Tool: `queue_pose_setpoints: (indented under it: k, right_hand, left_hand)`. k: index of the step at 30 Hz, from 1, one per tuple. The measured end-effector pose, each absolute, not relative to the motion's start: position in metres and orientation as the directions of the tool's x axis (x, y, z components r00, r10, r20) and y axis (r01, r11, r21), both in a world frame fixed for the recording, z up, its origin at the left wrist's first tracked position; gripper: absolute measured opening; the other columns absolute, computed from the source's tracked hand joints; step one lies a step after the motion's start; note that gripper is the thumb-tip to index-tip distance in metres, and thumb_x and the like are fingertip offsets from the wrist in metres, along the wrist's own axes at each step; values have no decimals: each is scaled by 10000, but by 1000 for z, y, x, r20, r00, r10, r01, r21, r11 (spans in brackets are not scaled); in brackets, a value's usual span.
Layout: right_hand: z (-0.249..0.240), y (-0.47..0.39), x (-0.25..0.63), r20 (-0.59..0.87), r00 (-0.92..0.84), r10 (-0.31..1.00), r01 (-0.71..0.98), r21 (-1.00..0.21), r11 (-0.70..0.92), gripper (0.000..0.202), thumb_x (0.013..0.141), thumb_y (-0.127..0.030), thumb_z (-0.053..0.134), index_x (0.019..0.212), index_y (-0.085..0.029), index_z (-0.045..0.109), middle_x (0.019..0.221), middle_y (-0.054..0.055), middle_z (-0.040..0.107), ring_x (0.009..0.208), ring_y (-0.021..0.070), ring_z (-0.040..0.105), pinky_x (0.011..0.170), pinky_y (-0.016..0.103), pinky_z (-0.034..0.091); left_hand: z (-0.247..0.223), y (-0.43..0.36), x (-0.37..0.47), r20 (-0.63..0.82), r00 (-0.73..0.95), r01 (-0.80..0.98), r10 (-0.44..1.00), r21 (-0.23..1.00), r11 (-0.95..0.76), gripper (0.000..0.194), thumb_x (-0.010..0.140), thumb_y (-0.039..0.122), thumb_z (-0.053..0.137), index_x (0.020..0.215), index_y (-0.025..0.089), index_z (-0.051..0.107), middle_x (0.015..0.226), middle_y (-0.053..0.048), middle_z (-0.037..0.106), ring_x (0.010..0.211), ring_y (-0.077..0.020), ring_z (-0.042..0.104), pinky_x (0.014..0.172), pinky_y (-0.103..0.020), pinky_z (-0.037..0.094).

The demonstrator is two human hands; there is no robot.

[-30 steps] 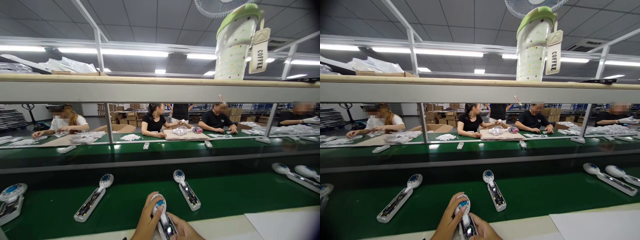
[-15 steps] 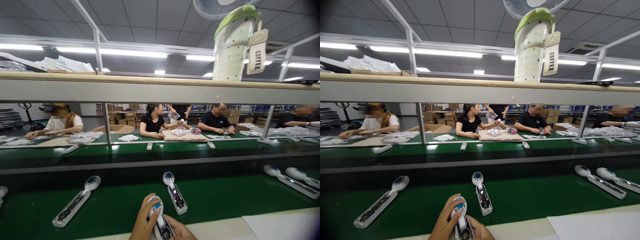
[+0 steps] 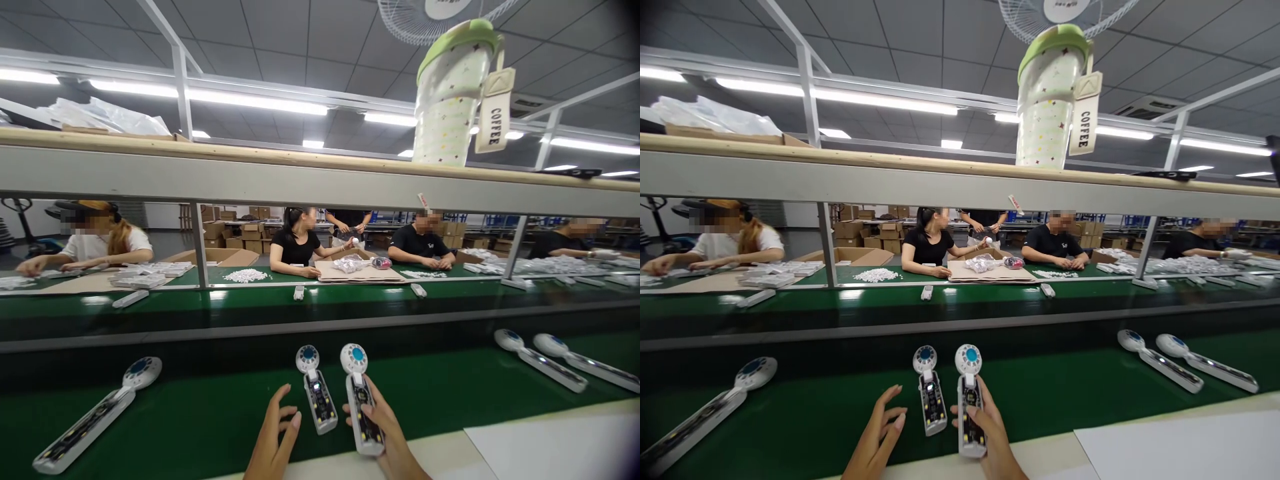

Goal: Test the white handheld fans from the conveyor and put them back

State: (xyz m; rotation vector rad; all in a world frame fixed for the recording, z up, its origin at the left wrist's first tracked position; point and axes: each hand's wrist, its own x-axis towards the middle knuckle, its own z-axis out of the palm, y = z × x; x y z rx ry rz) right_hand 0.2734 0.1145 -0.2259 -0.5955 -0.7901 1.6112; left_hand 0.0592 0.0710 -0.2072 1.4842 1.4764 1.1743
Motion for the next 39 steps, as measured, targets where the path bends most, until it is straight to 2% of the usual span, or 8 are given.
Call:
queue_pose_setpoints:
  k: [5, 10, 14, 18, 25, 32, 37, 39]
  right_hand:
    - [-234, 134, 282, 3, -92, 996, -550, -834, -48, 1153, 456, -363, 859, 1393, -231, 201, 1032, 68, 637, 901, 268, 656, 823, 391, 493]
    - [-241, 137, 278, 51, -174, 983, -489, -871, -42, 1191, 355, -333, 887, 1354, -183, 256, 1053, 111, 627, 871, 318, 666, 859, 473, 472]
    - [-245, 139, 278, 41, -121, 992, -424, -906, -14, 996, 404, -313, 876, 1262, -149, 396, 1172, 154, 581, 871, 295, 661, 849, 450, 493]
    - [-243, 142, 272, -55, -22, 998, -294, -954, -59, 832, 435, -365, 856, 1154, -117, 519, 1226, 170, 535, 890, 300, 635, 649, 388, 567]
    - [-231, 135, 257, -4, -9, 1000, 61, -998, -3, 626, 556, -409, 755, 1069, -127, 533, 942, 109, 660, 357, 96, 520, 348, 266, 450]
    - [-242, 131, 260, 181, 26, 983, 171, -970, 174, 577, 667, -479, 667, 1134, -180, 506, 1095, 122, 573, 506, 124, 531, 484, 300, 476]
    - [-241, 118, 252, 345, 40, 938, 111, -934, 339, 476, 787, -572, 502, 1066, -188, 539, 953, 101, 607, 509, 122, 486, 496, 285, 423]
    - [-243, 111, 240, 310, -49, 949, 50, -949, 312, 556, 780, -636, 456, 1066, -165, 533, 913, 108, 627, 456, 102, 476, 438, 266, 396]
  left_hand:
    - [-219, 75, 63, 199, -152, 359, 968, 924, -133, 621, 831, 589, 350, 1297, 179, 355, 1138, -160, 552, 992, -273, 584, 877, -413, 444]
    - [-224, 79, 62, 307, -103, 451, 946, 862, -230, 510, 823, 523, 393, 1212, 206, 483, 1309, -134, 443, 1141, -281, 498, 913, -391, 443]
    - [-230, 83, 61, 324, -82, 531, 942, 814, -234, 446, 796, 468, 451, 1146, 217, 565, 1335, -115, 443, 1226, -290, 434, 996, -412, 384]
    - [-235, 86, 56, 349, -97, 568, 932, 789, -236, 431, 760, 408, 520, 1132, 199, 582, 1350, -118, 430, 1228, -301, 435, 1026, -418, 357]
    - [-242, 95, 43, 309, -163, 633, 937, 761, -141, 523, 776, 431, 497, 1240, 188, 474, 1434, -135, 278, 1197, -344, 455, 968, -446, 410]
    - [-244, 101, 43, 342, -274, 601, 899, 791, -117, 514, 774, 370, 410, 1245, 168, 441, 1472, -119, 175, 1243, -334, 391, 935, -409, 431]
    - [-223, 98, 32, 182, -329, 372, 927, 927, -50, 524, 759, 421, 470, 1219, 175, 416, 1363, -142, 391, 1191, -325, 465, 914, -405, 459]
    - [-219, 93, 36, 249, -276, 350, 928, 926, -144, 511, 802, 438, 447, 1233, 172, 382, 1385, -152, 378, 1246, -314, 412, 978, -423, 409]
